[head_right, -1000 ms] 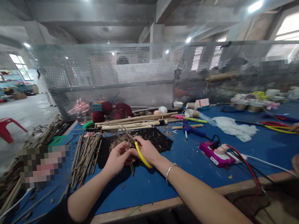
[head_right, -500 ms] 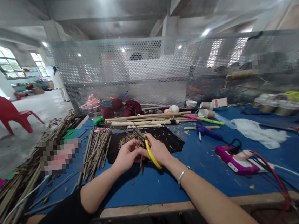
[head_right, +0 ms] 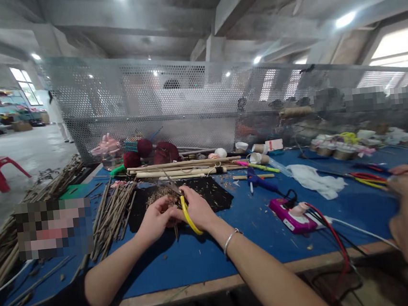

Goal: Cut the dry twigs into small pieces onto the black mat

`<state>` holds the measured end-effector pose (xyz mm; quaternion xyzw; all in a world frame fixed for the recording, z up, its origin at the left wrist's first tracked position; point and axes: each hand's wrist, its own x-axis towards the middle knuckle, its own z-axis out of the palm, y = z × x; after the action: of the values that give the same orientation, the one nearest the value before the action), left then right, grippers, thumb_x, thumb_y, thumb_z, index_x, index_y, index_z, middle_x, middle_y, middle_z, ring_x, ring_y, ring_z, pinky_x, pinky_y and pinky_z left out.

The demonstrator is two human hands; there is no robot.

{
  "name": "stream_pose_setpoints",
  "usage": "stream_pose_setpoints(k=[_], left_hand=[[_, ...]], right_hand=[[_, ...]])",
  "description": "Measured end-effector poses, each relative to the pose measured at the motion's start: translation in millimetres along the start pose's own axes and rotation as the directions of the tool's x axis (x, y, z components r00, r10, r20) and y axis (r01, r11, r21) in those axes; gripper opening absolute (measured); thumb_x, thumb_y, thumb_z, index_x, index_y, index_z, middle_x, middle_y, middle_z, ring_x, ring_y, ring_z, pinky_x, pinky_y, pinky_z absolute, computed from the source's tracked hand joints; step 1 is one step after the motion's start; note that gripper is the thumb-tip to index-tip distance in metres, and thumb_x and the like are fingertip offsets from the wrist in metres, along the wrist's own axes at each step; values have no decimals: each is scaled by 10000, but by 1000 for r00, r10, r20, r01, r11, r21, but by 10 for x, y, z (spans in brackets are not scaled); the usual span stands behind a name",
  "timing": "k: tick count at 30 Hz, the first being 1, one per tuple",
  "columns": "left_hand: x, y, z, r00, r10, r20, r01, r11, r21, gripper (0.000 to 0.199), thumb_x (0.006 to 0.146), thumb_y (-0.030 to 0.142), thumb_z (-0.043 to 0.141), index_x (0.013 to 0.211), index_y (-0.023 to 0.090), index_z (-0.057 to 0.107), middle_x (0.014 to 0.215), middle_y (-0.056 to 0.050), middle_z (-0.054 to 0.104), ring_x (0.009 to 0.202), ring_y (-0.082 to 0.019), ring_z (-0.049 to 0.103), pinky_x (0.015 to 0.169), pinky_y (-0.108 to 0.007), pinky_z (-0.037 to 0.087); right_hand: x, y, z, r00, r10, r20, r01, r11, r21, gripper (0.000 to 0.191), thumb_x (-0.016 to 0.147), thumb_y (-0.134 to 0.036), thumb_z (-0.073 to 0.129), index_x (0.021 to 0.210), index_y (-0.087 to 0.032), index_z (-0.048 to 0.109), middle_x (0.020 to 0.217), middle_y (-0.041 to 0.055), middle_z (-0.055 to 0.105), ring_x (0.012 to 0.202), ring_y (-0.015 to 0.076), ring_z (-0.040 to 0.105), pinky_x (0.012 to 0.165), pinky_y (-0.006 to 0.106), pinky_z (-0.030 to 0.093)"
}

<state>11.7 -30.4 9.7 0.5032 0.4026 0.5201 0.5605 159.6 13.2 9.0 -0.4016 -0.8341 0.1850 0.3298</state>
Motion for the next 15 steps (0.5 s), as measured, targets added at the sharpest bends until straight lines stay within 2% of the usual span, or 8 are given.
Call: stream_pose_setpoints(k=[7,15], left_hand=[[-18,61,16,999,-53,-4,53,999,13,237,654,298,602,841,178,523,604,27,575,494,-103,565,437,-176,393],[-8,37,-5,1000,-26,-9,26,1000,11,261,662,337,617,831,167,515,574,34,553,468,-83,543,409,-151,357]], right_hand=[[-23,-12,-8,995,74,66,-80,992,101,522,677,-543,607,1055,-201,490,734,0,595,624,135,525,582,230,404],[-3,25,-4,998,47,41,-53,988,144,401,726,-504,572,927,-160,526,689,-6,569,574,102,471,529,196,367]])
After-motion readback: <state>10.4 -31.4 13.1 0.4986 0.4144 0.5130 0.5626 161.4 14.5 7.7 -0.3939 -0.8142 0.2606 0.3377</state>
